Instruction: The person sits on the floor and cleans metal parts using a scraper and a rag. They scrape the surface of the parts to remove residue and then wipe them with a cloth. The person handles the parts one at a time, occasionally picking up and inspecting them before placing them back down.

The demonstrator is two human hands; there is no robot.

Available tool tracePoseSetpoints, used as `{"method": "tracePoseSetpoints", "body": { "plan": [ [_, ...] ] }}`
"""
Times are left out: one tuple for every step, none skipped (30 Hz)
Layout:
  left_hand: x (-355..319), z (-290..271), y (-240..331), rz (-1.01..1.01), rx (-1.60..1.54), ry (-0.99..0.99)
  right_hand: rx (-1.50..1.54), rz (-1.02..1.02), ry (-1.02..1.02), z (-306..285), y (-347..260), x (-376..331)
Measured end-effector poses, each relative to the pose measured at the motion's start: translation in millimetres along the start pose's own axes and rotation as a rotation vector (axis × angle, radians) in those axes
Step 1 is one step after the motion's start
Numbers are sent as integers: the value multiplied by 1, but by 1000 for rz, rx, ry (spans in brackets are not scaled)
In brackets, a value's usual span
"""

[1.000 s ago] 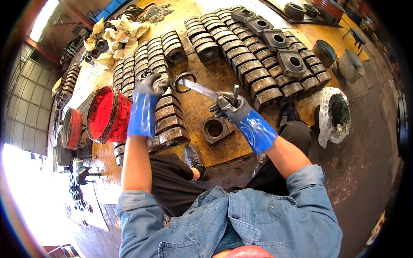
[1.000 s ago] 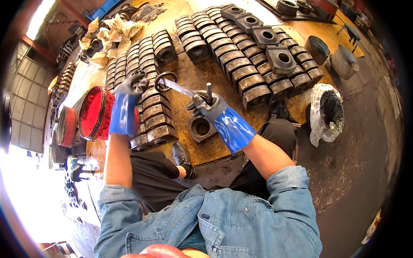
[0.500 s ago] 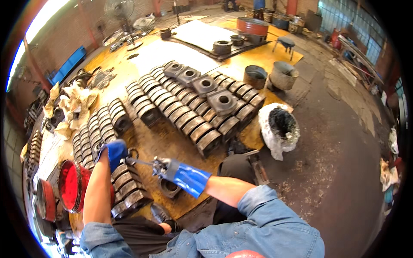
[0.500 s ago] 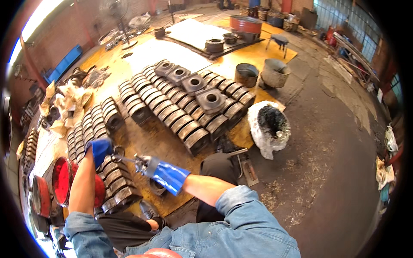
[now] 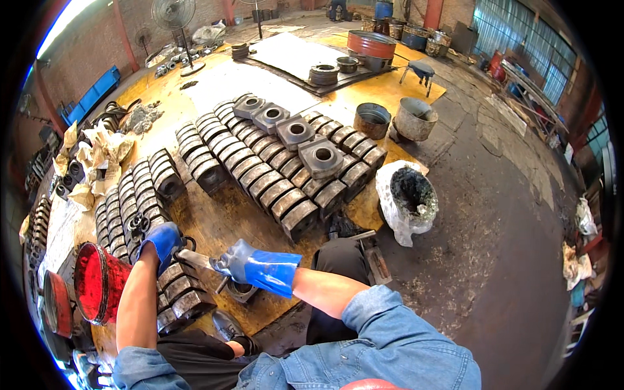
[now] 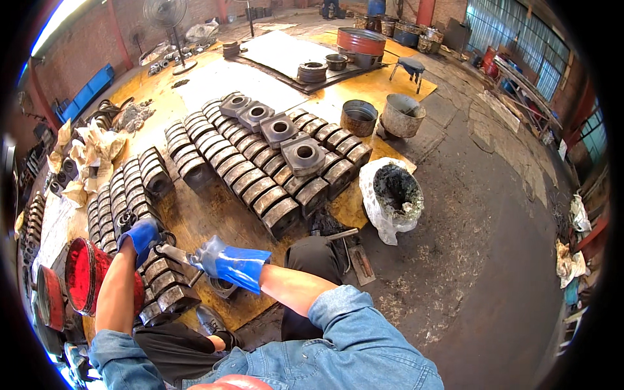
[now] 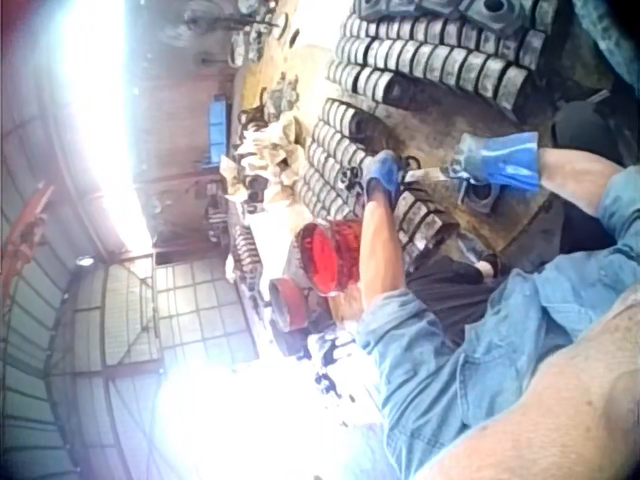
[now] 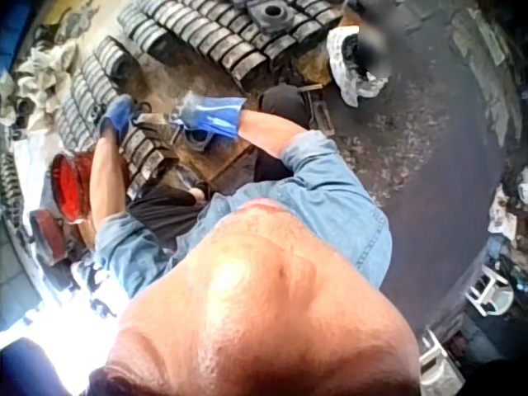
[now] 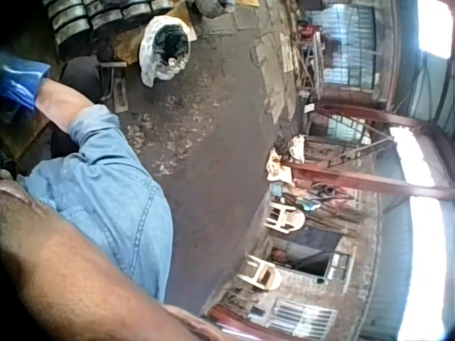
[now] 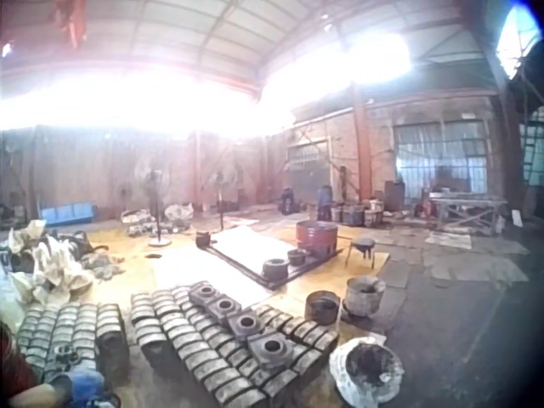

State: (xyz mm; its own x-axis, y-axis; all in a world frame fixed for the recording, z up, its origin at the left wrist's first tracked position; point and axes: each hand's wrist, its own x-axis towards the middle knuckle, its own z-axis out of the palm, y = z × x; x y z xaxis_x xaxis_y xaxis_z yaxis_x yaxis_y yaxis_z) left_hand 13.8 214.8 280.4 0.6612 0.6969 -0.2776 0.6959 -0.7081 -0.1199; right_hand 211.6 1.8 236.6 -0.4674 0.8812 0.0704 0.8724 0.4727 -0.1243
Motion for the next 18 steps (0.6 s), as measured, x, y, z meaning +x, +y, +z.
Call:
{"method": "tracePoseSetpoints", "body": {
  "plan": [
    [1,3,-1,-17,4,-10,-49,20,-41,3,2,0],
    [-1,-6,17,-69,-1,18,-87,47,112,17,9,-4],
    [-22,-13,23,-51,7,82,-73,27,112,18,3,-4],
    [-21,-13,18,-208,34,-10,-86,11,225,18,0,-6],
    [-23,-14,14,-362,54,-93,-108,-3,337,15,-6,-7],
    [-28,-23,23,-384,51,-23,-121,-26,353,16,1,-10],
    [-35,-28,25,-347,22,68,-121,-19,343,19,4,-12],
    [-42,-32,20,-438,-13,59,-137,-26,368,14,3,-13],
    [-48,-31,13,-531,-48,46,-148,-36,392,10,1,-13],
    [-57,-16,-6,-521,-114,130,-136,-56,481,10,-2,-13],
    [-69,-9,-17,-580,-271,217,-117,-78,476,2,-1,-11],
    [-85,-1,-28,-530,-274,339,-67,-49,291,-7,-3,-4],
    [-95,10,-41,-481,-275,452,-19,-26,97,-10,-4,-1],
    [-113,10,-35,-344,-139,534,92,-5,294,-6,-6,-2],
    [-126,10,-26,-203,17,632,210,32,483,0,-2,-7],
    [-132,6,-14,-66,176,748,370,55,619,11,9,-10],
    [-128,10,-12,-71,198,750,531,40,761,23,17,-9],
    [-125,18,-5,-135,156,713,969,163,734,25,7,-11]
  ]
}}
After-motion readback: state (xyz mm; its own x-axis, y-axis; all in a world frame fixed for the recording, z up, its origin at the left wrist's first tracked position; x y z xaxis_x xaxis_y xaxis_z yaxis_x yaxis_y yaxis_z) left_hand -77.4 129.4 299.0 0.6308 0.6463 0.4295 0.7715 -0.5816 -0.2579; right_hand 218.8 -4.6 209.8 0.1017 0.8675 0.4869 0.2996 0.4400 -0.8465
